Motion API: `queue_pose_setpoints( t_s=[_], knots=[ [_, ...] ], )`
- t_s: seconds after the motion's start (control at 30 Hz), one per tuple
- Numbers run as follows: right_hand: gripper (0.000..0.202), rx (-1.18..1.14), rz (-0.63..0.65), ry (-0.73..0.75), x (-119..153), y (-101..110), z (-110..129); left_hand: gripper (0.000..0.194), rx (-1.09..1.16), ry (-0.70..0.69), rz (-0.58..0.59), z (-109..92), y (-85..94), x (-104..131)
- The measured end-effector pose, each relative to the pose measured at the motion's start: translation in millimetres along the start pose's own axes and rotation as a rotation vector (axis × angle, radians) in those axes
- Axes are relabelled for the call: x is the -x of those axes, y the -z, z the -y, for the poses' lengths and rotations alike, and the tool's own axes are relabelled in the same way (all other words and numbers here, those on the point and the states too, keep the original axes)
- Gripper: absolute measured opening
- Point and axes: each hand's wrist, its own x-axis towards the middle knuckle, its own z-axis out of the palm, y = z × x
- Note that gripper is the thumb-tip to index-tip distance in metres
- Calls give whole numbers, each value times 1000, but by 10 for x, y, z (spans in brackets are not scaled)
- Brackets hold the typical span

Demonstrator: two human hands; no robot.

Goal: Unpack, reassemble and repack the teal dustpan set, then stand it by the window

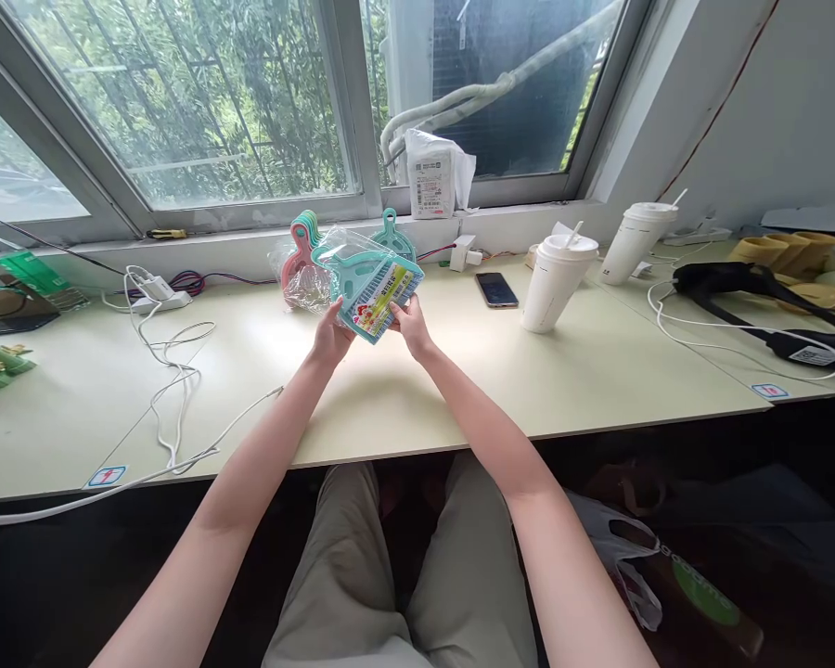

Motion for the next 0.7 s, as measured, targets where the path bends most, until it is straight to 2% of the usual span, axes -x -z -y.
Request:
queue_pose_setpoints(
  t_s=[0.13, 0.3, 0.53, 0.63, 0.7],
  knots=[
    [29, 32, -34, 104, 10, -43, -24, 35, -18, 17, -18, 22, 8, -16],
    [26, 73, -23, 76, -27, -27, -38, 34, -22, 18, -2, 44, 16, -12],
    [28, 94, -186, 85, -62, 20, -87, 40, -54, 199, 132, 279, -97, 51],
    [27, 79, -213, 55, -54, 12, -134, 53, -49, 82, 116, 303, -147, 66],
    [28, 59, -210, 43, -39, -3, -163, 68, -61, -18, 90, 284, -169, 74]
  ],
)
